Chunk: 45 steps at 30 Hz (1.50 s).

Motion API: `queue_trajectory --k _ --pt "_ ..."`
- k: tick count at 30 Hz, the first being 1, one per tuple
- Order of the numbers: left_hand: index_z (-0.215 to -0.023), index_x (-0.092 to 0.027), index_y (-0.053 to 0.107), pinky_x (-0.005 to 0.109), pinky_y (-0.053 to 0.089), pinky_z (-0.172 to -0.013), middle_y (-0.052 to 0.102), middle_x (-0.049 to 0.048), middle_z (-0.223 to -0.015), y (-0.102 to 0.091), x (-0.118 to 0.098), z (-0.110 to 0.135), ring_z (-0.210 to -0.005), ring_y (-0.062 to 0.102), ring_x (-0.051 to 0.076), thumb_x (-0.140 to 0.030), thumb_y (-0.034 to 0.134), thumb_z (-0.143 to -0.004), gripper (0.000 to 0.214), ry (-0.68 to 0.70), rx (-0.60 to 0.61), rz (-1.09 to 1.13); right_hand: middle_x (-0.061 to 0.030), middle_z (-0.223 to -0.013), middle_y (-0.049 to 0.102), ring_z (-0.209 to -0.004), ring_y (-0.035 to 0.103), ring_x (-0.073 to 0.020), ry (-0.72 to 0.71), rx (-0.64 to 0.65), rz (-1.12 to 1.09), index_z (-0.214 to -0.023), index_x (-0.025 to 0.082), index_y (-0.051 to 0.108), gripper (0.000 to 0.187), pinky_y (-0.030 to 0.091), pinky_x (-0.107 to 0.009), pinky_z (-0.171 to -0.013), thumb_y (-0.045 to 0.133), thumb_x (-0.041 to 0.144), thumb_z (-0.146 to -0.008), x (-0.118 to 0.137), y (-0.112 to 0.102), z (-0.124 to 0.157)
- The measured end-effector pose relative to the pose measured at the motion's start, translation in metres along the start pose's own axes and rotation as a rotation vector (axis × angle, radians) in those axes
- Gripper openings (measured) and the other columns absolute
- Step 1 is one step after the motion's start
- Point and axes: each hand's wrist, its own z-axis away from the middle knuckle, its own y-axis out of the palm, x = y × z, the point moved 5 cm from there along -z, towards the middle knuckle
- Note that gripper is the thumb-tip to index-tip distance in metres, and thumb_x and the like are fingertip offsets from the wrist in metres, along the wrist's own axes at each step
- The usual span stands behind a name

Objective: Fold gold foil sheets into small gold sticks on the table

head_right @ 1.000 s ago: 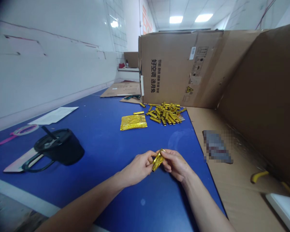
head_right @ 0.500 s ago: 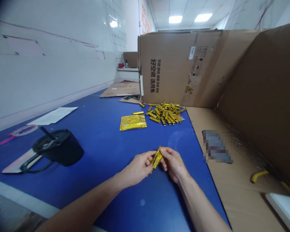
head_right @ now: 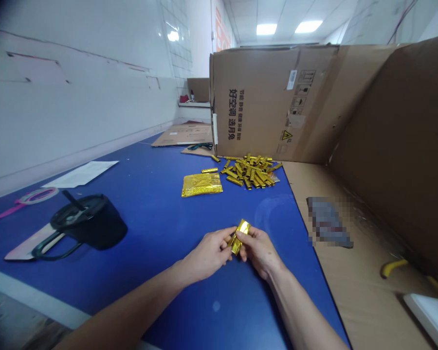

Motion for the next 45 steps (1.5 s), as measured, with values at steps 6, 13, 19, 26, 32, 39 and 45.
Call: queue_trajectory --k 6,13,19,26,32,39,45 --pt "-0.109 -0.020 0.048 0.020 0.040 -0.059 0.058 0.0003 -0.079 0.004 0.007 0.000 -0.057 0.051 0.008 -0.010 0.038 -0.073 0.039 -0.029 -0.012 0.030 0.0008 -0.051 0.057 -0.031 0.044 -0.0039 -0.012 -0.003 -0.020 -0.069 0.012 0.055 0.024 0.033 -0.013 -0.028 0.067 0.032 -0.062 0.001 0.001 0.000" --pt "-0.110 -0.017 0.046 0.015 0.037 -0.038 0.051 -0.0014 -0.065 0.010 0.026 -0.003 -0.045 0.049 0.006 -0.023 0.036 -0.079 0.033 -0.180 0.000 0.353 0.0012 -0.048 0.056 -0.030 0.043 -0.0035 0.039 0.011 -0.075 -0.067 0.011 0.055 0.022 0.033 -0.013 -0.028 0.067 0.029 -0.064 0.002 0.001 0.001" --pt "-0.102 -0.012 0.047 0.016 0.036 -0.031 0.048 -0.0029 -0.059 0.010 0.032 -0.007 -0.039 0.047 0.007 -0.023 0.041 -0.075 0.030 -0.263 -0.021 0.507 0.0008 -0.046 0.055 -0.029 0.045 -0.0049 0.072 -0.002 -0.088 -0.067 0.011 0.054 0.021 0.035 -0.014 -0.028 0.061 0.031 -0.069 0.001 0.002 0.001" --pt "-0.105 -0.016 0.047 0.017 0.037 -0.037 0.053 -0.0021 -0.062 0.010 0.034 -0.005 -0.043 0.050 0.008 -0.021 0.043 -0.074 0.032 -0.242 -0.035 0.275 -0.0008 -0.048 0.057 -0.031 0.048 -0.0067 0.074 0.016 -0.050 -0.067 0.012 0.054 0.023 0.037 -0.015 -0.029 0.057 0.034 -0.073 0.001 0.007 0.003" --pt "-0.104 -0.018 0.051 0.018 0.039 -0.052 0.061 0.0009 -0.073 0.004 0.018 -0.002 -0.055 0.052 0.009 -0.019 0.040 -0.075 0.031 -0.098 -0.045 -0.069 -0.0014 -0.048 0.057 -0.033 0.050 -0.0086 0.087 0.016 -0.063 -0.070 0.012 0.053 0.023 0.039 -0.018 -0.031 0.054 0.035 -0.075 0.001 0.006 0.002" --pt "-0.106 -0.019 0.052 0.020 0.040 -0.055 0.063 0.0020 -0.077 0.001 0.020 -0.002 -0.059 0.054 0.012 -0.020 0.038 -0.077 0.032 -0.085 -0.066 -0.195 -0.0004 -0.057 0.060 -0.041 0.053 -0.0087 0.005 0.079 0.034 -0.080 0.015 0.051 0.022 0.043 -0.018 -0.039 0.063 0.029 -0.068 0.004 0.012 0.004" --pt "-0.101 -0.020 0.054 0.021 0.041 -0.058 0.063 0.0011 -0.075 0.002 0.018 -0.001 -0.059 0.055 0.012 -0.020 0.038 -0.077 0.029 -0.055 -0.040 -0.185 -0.0013 -0.059 0.060 -0.042 0.052 -0.0085 -0.006 0.077 0.068 -0.081 0.013 0.053 0.025 0.041 -0.018 -0.039 0.065 0.028 -0.065 0.001 0.009 0.003"
